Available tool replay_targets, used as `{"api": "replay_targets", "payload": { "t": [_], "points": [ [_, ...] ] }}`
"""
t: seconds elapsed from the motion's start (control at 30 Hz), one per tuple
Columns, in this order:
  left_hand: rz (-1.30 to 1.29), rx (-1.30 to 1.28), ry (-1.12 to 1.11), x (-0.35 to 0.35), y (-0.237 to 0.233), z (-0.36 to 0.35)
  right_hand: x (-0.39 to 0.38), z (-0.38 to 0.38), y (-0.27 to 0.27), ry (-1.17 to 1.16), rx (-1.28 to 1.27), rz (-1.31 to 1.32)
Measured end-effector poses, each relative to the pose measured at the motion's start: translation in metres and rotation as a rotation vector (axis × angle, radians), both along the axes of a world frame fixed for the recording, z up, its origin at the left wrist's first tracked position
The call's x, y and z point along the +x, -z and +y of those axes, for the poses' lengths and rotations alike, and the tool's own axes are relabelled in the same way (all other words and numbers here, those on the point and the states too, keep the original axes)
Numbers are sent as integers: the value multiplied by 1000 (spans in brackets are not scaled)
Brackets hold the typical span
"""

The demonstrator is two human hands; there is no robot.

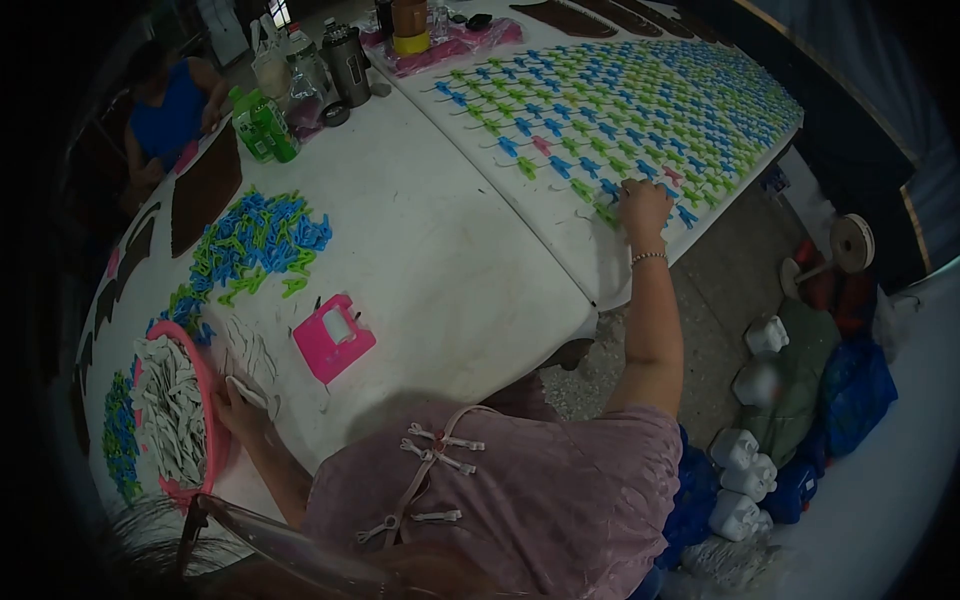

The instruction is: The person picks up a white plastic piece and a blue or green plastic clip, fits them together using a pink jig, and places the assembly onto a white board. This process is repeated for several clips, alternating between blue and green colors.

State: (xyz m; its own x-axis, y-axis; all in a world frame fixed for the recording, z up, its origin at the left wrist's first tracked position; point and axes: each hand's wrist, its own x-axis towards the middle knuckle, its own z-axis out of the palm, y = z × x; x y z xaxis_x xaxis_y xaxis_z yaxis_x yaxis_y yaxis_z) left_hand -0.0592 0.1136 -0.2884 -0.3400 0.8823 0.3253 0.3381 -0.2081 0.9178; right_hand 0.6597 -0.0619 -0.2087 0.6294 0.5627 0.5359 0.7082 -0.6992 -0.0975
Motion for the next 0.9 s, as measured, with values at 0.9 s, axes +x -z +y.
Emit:
{"api": "replay_targets", "payload": {
  "t": [0.9],
  "points": [
    [-90,-186,168,-19,-8,4,-48,31,-29,-368,188,-174]
  ]
}}
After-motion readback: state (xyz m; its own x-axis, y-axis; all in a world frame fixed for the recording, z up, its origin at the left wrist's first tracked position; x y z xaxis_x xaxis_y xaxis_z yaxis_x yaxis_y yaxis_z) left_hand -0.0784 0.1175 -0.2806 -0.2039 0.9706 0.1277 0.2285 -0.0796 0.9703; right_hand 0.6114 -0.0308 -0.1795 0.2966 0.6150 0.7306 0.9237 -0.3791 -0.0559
